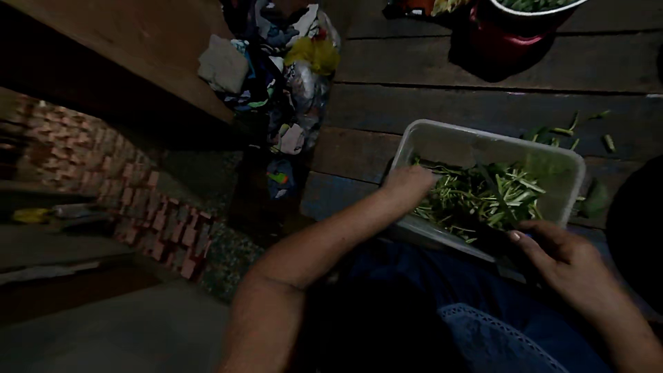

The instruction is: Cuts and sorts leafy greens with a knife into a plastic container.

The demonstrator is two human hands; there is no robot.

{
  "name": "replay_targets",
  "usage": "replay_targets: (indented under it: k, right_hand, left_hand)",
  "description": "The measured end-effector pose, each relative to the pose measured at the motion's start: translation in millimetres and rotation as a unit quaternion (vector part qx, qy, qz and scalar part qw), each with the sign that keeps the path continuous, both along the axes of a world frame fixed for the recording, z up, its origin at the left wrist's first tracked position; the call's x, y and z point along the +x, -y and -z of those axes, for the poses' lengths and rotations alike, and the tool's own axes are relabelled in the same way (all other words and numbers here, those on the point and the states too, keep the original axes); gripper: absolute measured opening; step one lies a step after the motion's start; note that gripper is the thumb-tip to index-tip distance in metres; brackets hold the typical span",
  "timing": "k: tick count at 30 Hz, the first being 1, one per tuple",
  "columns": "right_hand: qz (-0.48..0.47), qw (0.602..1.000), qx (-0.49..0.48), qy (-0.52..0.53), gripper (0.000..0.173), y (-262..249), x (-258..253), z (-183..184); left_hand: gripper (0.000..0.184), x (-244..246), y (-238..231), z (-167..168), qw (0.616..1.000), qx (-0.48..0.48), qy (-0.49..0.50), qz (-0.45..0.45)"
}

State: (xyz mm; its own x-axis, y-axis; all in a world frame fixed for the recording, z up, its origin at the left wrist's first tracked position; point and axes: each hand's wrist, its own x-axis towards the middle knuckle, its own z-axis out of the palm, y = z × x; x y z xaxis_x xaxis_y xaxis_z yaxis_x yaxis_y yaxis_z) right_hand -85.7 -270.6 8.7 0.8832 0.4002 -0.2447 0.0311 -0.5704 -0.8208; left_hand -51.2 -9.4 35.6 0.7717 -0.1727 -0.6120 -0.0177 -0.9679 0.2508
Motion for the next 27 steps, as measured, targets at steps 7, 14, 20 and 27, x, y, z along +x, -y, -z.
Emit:
replay_targets:
  k: [7, 14, 20, 27]
  right_hand:
    - [-0.011, 0.998, 0.066, -0.015, 0.042, 6.5, 4.8, 10.9]
    - [-0.025, 0.993, 0.111, -0.017, 0.042, 9.4, 8.7, 16.2]
    - [-0.031, 0.993, 0.105, -0.033, 0.041, 8.4, 12.0, 13.4]
    - [-0.045, 0.994, 0.098, -0.031, 0.041, 4.3, 12.9, 11.8]
  left_hand:
    - [0.019, 0.3, 26.3, 26.9, 0.977, 0.173, -0.108, 0.059]
    - [0.022, 2.8, 26.4, 17.7, 0.979, 0.164, -0.111, 0.039]
    - [0.013, -0.4, -12.0, -26.6, 0.996, 0.057, -0.04, -0.056]
    - [0.018, -12.8, -28.1, -24.2, 0.993, -0.013, -0.047, -0.108]
